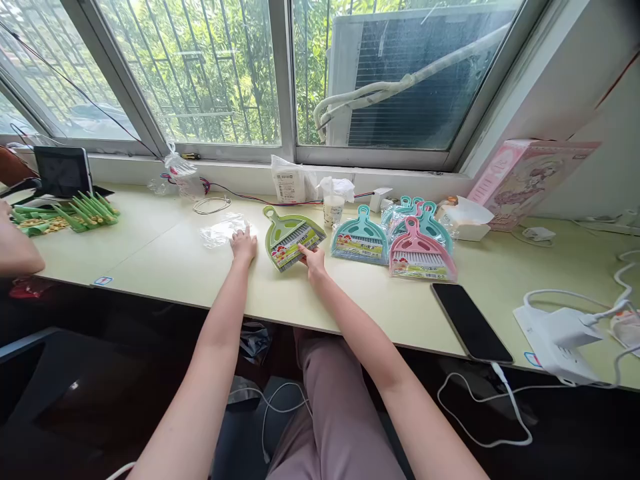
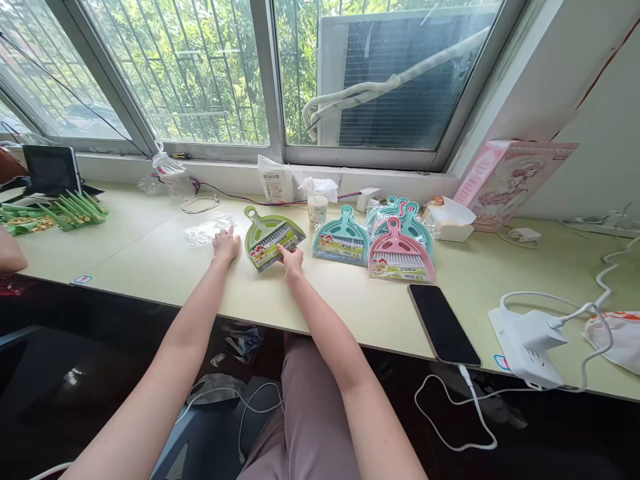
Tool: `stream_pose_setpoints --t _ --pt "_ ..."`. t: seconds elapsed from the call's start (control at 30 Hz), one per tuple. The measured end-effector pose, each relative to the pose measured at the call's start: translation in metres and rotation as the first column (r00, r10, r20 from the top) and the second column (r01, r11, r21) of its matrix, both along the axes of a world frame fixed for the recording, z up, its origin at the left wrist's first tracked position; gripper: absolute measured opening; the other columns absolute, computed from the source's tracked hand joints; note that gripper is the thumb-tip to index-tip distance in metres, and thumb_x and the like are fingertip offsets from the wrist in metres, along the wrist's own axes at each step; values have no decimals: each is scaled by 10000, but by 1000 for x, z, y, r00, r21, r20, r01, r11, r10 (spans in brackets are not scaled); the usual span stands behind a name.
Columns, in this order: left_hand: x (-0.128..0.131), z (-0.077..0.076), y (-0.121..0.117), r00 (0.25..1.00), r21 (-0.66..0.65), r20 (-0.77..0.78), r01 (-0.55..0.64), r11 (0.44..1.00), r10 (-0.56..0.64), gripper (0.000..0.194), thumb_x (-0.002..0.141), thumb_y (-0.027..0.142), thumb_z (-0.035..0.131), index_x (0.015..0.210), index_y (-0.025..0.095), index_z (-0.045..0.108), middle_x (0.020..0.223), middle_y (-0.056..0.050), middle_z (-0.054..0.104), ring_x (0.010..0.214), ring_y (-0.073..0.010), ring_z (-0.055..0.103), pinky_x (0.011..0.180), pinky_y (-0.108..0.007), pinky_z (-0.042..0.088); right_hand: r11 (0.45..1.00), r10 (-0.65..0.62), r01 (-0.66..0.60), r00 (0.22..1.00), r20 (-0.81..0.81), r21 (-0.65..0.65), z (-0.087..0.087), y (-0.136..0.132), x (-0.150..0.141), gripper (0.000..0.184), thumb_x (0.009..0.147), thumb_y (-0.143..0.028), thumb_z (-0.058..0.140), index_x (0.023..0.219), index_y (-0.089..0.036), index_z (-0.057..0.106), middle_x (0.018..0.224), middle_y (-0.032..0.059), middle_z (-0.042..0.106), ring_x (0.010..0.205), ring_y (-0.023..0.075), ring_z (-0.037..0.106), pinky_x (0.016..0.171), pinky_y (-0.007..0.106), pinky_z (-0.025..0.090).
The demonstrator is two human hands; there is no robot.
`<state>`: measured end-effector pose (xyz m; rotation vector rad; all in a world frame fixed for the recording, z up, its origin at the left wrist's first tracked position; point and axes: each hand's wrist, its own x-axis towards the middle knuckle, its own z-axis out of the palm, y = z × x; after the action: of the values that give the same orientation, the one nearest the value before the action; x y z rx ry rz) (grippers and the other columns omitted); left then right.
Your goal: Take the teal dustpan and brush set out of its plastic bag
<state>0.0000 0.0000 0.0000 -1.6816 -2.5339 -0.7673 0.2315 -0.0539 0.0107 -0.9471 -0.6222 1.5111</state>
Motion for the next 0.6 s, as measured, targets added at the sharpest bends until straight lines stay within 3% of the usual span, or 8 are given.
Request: stream_pose_setpoints --t 0.1,0.17,0.2,0.27,0.37,0.47,0.6 --pt "4 2 -5 981 54 0 193 980 -194 450 987 339 369 1076 142 763 1212 -196 631 1209 -346 581 1089 -459 445 1000 -28 28 999 -26 -11 2 0 2 91 803 -88 747 800 -141 673 794 18 760 790 149 737 843 309 652" --pt "9 1 -8 948 88 27 314 945 -317 438 989 367 389 859 170 758 1134 -158 633 1072 -296 631 1028 -412 488 998 -52 51 997 -49 -28 3 0 4 98 808 -88 742 802 -147 663 800 14 759 795 141 736 843 297 649" --pt "11 1 -10 937 105 29 342 934 -347 392 977 378 429 867 177 747 1155 -146 621 1037 -282 637 999 -405 502 998 -61 59 996 -61 -35 4 0 6 102 811 -89 740 806 -150 658 804 12 759 801 138 736 845 293 648" --pt "16 -1 -12 934 123 12 352 928 -356 309 939 387 519 1077 199 722 1228 -130 592 1038 -280 628 954 -408 519 997 -74 71 994 -84 -43 5 0 8 115 810 -94 745 817 -158 649 813 12 761 821 139 741 849 292 648" --pt "20 -4 -12 939 65 -11 344 937 -344 418 913 361 559 1309 252 635 1226 -128 604 1147 -320 585 986 -460 505 995 -91 85 991 -97 -55 5 1 10 149 793 -102 767 829 -169 639 833 16 764 863 152 749 857 299 650" --pt "20 -3 -9 933 18 8 360 933 -360 298 853 267 567 1088 238 748 1245 -138 621 1272 -354 522 1085 -520 441 993 -97 90 990 -102 -70 6 2 11 150 793 -97 763 835 -170 639 842 18 763 885 155 750 866 299 648" --pt "16 2 -7 872 78 161 456 886 -463 198 705 142 532 704 204 719 1129 -103 701 1159 -287 626 1085 -429 461 995 -80 73 992 -101 -75 5 3 12 143 800 -82 749 824 -166 636 815 9 753 847 139 742 857 285 643"
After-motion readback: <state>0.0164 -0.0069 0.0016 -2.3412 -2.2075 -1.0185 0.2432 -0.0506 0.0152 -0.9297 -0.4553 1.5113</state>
